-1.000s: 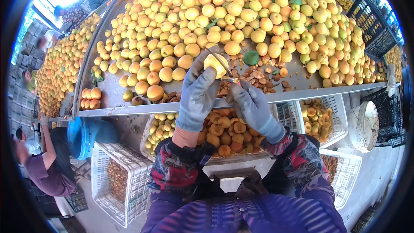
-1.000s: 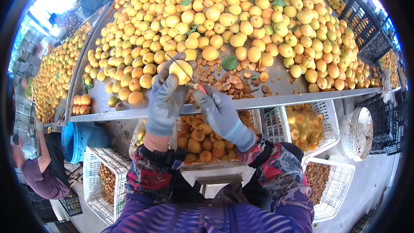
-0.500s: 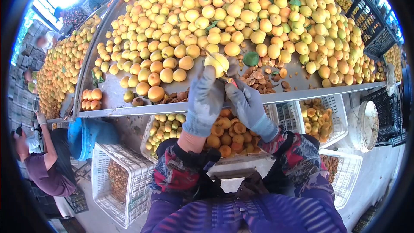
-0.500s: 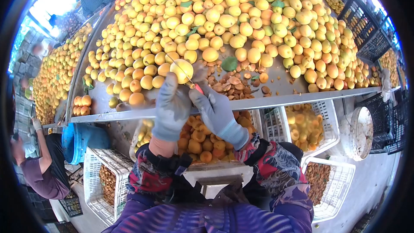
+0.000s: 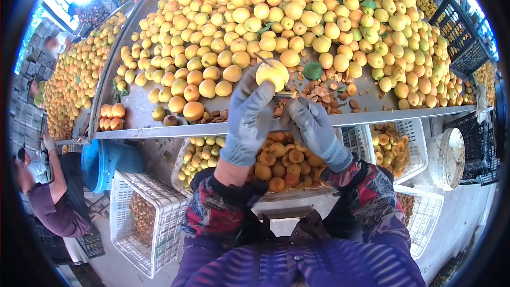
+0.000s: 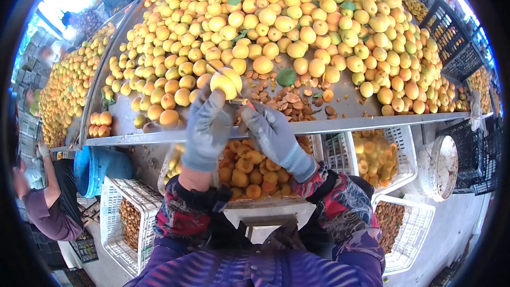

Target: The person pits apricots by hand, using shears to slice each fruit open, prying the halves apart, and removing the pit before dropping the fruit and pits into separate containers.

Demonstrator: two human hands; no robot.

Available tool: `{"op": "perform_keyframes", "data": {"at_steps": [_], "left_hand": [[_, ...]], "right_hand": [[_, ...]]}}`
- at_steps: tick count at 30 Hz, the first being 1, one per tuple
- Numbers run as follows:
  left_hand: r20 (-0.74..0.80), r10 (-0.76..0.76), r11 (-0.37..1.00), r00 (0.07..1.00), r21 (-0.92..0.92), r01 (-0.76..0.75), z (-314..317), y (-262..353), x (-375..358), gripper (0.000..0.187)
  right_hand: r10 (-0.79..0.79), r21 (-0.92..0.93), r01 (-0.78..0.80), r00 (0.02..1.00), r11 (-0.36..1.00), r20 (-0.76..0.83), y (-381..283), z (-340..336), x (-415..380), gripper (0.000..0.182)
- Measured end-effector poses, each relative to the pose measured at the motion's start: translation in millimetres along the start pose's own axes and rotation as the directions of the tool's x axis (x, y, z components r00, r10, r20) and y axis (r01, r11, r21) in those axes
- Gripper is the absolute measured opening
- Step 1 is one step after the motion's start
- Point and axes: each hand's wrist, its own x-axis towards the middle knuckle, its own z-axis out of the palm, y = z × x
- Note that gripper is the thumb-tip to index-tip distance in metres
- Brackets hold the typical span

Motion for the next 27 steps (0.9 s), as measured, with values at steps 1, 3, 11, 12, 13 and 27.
{"op": "perform_keyframes", "data": {"at_steps": [1,3,11,12,13,27], "left_hand": [[0.007,-0.102,0.977,0.995,-0.189,0.101,1,-4,-4,0.046],[0.030,-0.200,0.908,0.979,-0.371,0.197,1,-6,-5,0.046],[0.160,-0.131,0.778,0.978,0.628,0.002,-19,38,9,0.041],[0.157,-0.128,0.780,0.979,0.625,0.002,-18,32,7,0.041],[0.085,-0.064,0.924,0.994,0.382,0.026,-14,19,3,0.041],[0.027,-0.108,0.971,0.994,0.219,0.100,-11,25,-2,0.048]], "right_hand": [[-0.015,0.061,0.016,1.000,0.998,-0.023,1,2,-1,0.039],[-0.002,0.037,0.003,0.999,0.999,-0.032,-3,3,-1,0.039],[-0.051,-0.124,0.062,0.995,0.990,0.089,0,-14,4,0.038],[-0.014,-0.021,0.016,0.997,1.000,0.078,1,-12,2,0.039],[0.023,0.084,-0.029,0.997,0.996,0.071,3,-10,1,0.040],[-0.006,-0.043,0.010,0.996,0.999,0.085,-2,-10,1,0.043]]}}
